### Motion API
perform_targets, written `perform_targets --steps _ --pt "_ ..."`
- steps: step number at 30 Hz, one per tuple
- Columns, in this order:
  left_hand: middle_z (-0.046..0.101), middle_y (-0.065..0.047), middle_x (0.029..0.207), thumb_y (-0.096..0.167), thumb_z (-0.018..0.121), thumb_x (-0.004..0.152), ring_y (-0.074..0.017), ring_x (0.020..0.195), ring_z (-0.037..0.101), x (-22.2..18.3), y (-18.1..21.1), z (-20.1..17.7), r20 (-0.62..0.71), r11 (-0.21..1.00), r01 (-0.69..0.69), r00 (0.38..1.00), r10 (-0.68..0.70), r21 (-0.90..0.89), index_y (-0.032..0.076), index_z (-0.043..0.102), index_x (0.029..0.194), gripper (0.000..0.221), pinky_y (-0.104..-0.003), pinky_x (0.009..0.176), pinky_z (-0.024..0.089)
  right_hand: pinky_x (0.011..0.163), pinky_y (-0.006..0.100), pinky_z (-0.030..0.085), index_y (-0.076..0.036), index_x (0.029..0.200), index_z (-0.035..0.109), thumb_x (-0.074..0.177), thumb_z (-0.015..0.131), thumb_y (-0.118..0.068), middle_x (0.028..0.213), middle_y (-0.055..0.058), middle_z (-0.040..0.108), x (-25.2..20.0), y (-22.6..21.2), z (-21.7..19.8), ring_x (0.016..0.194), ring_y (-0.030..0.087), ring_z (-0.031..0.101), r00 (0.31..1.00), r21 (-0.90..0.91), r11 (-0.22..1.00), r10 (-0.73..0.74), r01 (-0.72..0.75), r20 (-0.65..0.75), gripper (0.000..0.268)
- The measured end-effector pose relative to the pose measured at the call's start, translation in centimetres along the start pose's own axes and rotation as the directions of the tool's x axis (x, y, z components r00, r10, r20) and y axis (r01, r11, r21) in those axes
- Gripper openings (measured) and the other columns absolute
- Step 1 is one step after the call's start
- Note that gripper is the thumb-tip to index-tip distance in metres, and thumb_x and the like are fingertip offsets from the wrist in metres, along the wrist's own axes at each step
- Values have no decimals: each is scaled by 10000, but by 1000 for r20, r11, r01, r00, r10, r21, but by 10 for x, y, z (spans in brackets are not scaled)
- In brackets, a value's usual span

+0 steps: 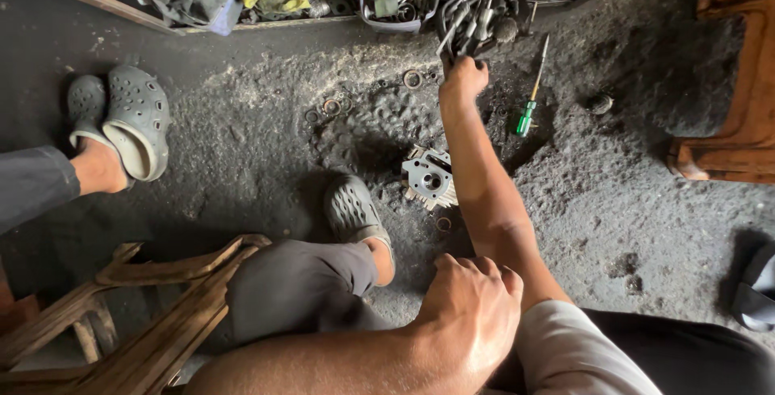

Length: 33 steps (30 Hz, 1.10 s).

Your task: The person cleans an engine component using a powered drill with a buffing attachment, then manipulates a small wire tool and handles several loose metal rings and small parts on the floor.

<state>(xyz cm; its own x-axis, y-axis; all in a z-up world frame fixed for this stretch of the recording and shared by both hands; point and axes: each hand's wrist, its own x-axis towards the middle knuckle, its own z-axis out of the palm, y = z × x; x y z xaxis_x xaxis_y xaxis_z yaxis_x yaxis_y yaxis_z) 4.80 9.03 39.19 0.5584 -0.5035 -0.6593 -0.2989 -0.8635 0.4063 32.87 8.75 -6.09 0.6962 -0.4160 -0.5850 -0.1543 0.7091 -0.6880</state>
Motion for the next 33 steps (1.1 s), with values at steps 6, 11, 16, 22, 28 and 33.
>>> perform_targets --steps 6,11,16,22,28,33 --pt "668 -239 1142 247 606 948 -365 977 691 -5 -5 1 -11 997 29 1000 -29 -67 -12 533 1361 493 -514 798 491 760 410 635 71 1149 579 928 700 18 1065 211 671 -8 0 25 825 303 647 992 -60 992 118 -115 53 257" --pt "669 -249 1115 250 595 937 -369 973 681 -11 -9 0 -9 997 16 1000 -17 -70 -15 522 1364 508 -520 784 493 781 416 651 78 1145 554 926 638 20 1070 219 703 9 -32 9 902 345 743 924 -92 940 340 -328 176 242" --pt "652 -297 1160 249 583 952 -382 965 684 -12 -10 0 -29 996 11 999 -13 -85 -8 543 1346 472 -512 783 493 721 428 657 154 1123 556 917 561 91 1005 242 673 24 -33 24 860 366 737 932 -197 934 330 -299 149 216" --pt "658 -285 1148 250 576 935 -385 966 678 -12 -11 5 -90 995 31 995 -39 -90 -12 545 1342 485 -516 777 483 590 359 547 71 1073 663 904 697 -5 1021 229 734 49 -28 58 811 277 692 992 -240 970 2 29 126 188" --pt "671 -267 1127 215 580 939 -362 948 691 -12 -13 2 -56 999 12 998 -15 -51 -22 553 1334 462 -508 777 486 747 425 659 103 1143 655 940 570 11 1052 239 767 78 -53 41 869 350 793 959 -375 927 106 1 263 239" --pt "673 -256 1128 217 574 975 -375 979 683 -15 -10 -8 5 997 4 1000 -3 -79 -19 548 1334 431 -507 780 493 810 407 682 36 1224 657 960 475 49 1107 177 763 81 -65 21 905 297 797 907 -465 875 299 -137 296 321"
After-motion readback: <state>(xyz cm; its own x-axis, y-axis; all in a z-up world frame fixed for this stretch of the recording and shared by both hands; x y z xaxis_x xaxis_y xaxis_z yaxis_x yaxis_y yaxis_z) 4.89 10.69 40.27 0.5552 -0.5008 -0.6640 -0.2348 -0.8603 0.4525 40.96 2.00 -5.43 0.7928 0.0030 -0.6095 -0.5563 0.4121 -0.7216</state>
